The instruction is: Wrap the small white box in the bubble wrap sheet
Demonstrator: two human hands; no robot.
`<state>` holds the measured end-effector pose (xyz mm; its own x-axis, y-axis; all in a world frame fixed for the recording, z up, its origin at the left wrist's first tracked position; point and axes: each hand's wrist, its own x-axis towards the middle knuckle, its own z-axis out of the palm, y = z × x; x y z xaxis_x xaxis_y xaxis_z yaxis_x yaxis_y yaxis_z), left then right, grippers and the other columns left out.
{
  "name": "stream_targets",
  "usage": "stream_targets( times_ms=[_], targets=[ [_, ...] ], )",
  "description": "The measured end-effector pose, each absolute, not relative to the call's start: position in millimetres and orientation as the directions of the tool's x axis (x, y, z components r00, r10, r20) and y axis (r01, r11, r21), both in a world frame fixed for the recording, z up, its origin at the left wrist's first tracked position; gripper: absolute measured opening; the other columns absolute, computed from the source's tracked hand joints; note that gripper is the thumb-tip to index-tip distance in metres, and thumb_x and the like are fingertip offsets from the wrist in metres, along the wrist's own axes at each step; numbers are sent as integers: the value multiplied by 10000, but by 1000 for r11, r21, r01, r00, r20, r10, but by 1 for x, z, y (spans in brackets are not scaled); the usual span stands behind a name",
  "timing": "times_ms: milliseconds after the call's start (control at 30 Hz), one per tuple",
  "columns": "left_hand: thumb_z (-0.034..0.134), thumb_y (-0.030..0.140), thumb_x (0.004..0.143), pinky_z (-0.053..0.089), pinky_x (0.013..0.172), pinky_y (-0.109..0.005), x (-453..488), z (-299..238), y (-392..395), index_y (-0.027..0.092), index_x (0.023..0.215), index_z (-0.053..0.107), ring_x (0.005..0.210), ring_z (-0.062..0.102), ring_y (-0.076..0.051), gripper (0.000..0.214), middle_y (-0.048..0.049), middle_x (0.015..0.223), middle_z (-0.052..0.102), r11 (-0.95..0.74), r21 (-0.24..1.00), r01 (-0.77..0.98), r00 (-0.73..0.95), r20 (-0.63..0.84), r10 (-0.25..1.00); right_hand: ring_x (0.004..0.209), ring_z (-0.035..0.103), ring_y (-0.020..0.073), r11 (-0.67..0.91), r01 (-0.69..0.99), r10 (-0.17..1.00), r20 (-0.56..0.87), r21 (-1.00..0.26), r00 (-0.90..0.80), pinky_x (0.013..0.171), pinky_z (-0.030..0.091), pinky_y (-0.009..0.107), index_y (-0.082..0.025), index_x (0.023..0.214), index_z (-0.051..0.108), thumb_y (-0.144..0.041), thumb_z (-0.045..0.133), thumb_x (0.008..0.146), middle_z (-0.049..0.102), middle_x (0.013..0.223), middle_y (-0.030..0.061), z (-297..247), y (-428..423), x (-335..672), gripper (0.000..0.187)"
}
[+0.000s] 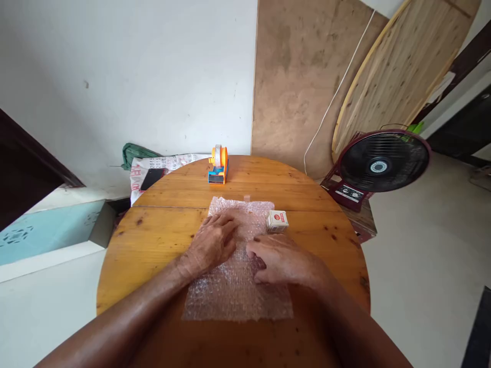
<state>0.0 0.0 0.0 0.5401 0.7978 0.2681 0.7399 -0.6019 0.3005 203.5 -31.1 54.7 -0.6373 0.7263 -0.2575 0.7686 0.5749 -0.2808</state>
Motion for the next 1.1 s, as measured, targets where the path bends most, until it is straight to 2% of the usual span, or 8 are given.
stream_targets(
  times_ms=[267, 367, 533, 700, 833, 933, 1033, 1100],
  targets=[
    [543, 154, 779, 404, 996, -481, 0, 1, 1, 170, 1021, 644, 1144, 518, -287, 262, -106, 1149, 616, -593, 292, 750, 534, 261, 804, 719, 510, 158, 598, 726, 689, -244, -340, -682, 608, 260, 268, -196, 761, 586, -232, 672, 716, 604, 746, -6, 56, -36, 208, 104],
    [541, 153, 786, 410, 973, -460, 1, 3, -3, 167, 1031, 641, 1097, 533, -270, 265, -106, 1133, 611, -619, 330, 713, 533, 320, 784, 609, 442, 116, 529, 763, 752, -211, -372, -624, 565, 220, 257, -194, 708, 558, -194, 634, 726, 555, 642, -36, 62, -30, 209, 78],
    [529, 199, 835, 423, 924, -410, 12, 15, -27, 194, 1072, 637, 1008, 548, -234, 260, -82, 1086, 621, -765, 407, 499, 715, 304, 629, 613, 458, 105, 403, 823, 901, 16, -401, -433, 585, 262, 246, -198, 723, 553, -168, 529, 810, 565, 666, -39, 74, -18, 219, 95],
    [609, 348, 814, 339, 1034, -485, 26, 21, -48, 212, 1136, 605, 1114, 502, -287, 349, -97, 1211, 570, -817, 419, 395, 844, 186, 503, 891, 536, 192, 324, 920, 944, 139, -220, -299, 754, 348, 284, -201, 889, 604, -166, 532, 805, 629, 944, 52, 70, -5, 238, 116],
    [604, 358, 819, 286, 1079, -506, 27, 20, -50, 203, 1178, 577, 1149, 486, -297, 391, -110, 1244, 547, -822, 416, 390, 853, 173, 493, 1001, 533, 253, 303, 951, 953, 43, -67, -301, 817, 334, 335, -190, 1098, 580, -175, 553, 784, 631, 1084, 97, 58, 3, 244, 316],
    [619, 357, 803, 283, 1079, -497, 26, 16, -49, 207, 1158, 583, 1140, 491, -293, 388, -105, 1227, 552, -822, 415, 390, 849, 184, 496, 934, 561, 249, 282, 959, 959, -24, -33, -283, 760, 324, 330, -191, 1025, 594, -194, 552, 785, 656, 1013, 88, 55, 5, 245, 244],
    [640, 370, 776, 294, 1058, -502, 25, 12, -50, 214, 1156, 583, 1128, 492, -300, 415, -103, 1222, 554, -817, 412, 403, 842, 182, 507, 813, 564, 221, 229, 969, 973, 6, -97, -229, 698, 324, 310, -196, 878, 601, -258, 571, 780, 656, 868, 57, 63, 3, 244, 119],
    [652, 379, 764, 296, 1057, -508, 25, 12, -50, 215, 1171, 576, 1138, 488, -307, 445, -105, 1235, 553, -816, 411, 406, 843, 176, 508, 760, 552, 196, 213, 945, 977, 44, -250, -208, 677, 341, 292, -202, 854, 596, -298, 588, 767, 640, 808, 26, 73, -1, 243, 130]
  ],
)
